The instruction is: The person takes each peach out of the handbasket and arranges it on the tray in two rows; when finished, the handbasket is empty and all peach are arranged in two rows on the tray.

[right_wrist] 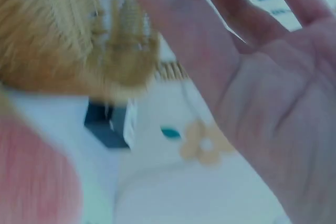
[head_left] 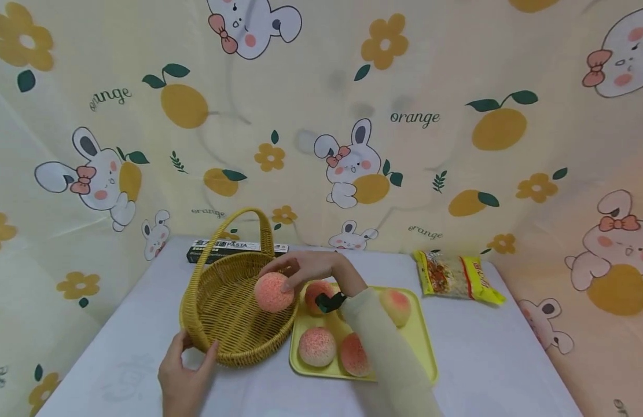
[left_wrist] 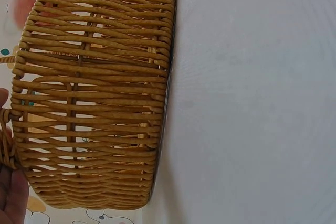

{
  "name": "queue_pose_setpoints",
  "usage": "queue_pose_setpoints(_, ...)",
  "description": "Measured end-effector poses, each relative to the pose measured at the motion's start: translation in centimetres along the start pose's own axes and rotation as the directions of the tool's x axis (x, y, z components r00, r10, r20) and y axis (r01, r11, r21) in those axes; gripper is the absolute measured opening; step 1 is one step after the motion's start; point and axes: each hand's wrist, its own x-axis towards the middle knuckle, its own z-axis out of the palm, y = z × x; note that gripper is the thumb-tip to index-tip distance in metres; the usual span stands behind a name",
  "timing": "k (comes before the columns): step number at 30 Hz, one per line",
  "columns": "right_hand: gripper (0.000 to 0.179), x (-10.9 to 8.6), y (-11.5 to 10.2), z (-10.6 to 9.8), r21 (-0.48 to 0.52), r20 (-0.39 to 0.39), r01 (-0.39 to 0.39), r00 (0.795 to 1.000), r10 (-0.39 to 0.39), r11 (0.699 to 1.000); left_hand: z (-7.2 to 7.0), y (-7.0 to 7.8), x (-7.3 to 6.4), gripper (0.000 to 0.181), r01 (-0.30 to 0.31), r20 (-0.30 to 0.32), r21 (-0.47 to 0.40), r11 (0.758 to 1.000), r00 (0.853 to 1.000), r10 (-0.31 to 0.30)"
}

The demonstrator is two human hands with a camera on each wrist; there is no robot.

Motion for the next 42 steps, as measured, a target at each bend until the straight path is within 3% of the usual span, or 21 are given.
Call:
queue_pose_setpoints(6, 0.06, -6.9, -0.1, 0.3, -0.156, -0.195, 0.017, 0.98, -0.048, 0.988, -0.2, 0.3, 0.1, 0.045, 0.023, -0.004, 0.02, 1.0, 1.0, -0.023)
queue_pose_setpoints(13, 0.05, -16.7, -0.5, 3.2, -0.191, -0.36, -0.029, 0.932, -0.042, 0.981, -0.4, 0.5, -0.1, 0.048, 0.051, -0.008, 0.053, 0.997, 0.999, -0.051)
queue_pose_setpoints(16, 0.049, -19.9, -0.2, 4.8, -0.183, -0.4, -0.081, 0.916, 0.001, 0.98, -0.6, 0.5, -0.2, 0.049, 0.067, -0.031, 0.065, 0.996, 0.997, -0.065)
queue_pose_setpoints(20, 0.049, -23.2, 0.6, 6.9, -0.17, -0.456, -0.207, 0.883, 0.109, 0.963, -0.7, 0.5, -0.3, 0.05, 0.093, -0.055, 0.068, 0.993, 0.994, -0.089)
queue_pose_setpoints(24, 0.048, -25.1, 2.1, 8.7, -0.14, -0.46, -0.251, 0.873, 0.161, 0.958, -0.6, 0.5, -0.5, 0.05, 0.103, -0.07, 0.057, 0.993, 0.993, -0.099)
queue_pose_setpoints(26, 0.049, -25.5, 2.8, 9.6, -0.102, -0.448, -0.242, 0.877, 0.173, 0.965, -0.6, 0.5, -0.5, 0.051, 0.091, -0.075, 0.048, 0.995, 0.993, -0.087)
queue_pose_setpoints(31, 0.048, -26.2, 4.3, 11.5, 0.0, -0.457, -0.265, 0.857, 0.236, 0.964, -0.5, 0.7, -0.5, 0.051, 0.064, -0.072, 0.037, 0.997, 0.996, -0.061)
queue_pose_setpoints(42, 0.048, -26.4, 6.0, 12.7, 0.091, -0.476, -0.295, 0.826, 0.302, 0.951, 0.4, 1.1, -0.2, 0.049, 0.107, -0.02, 0.02, 0.994, 0.994, -0.107)
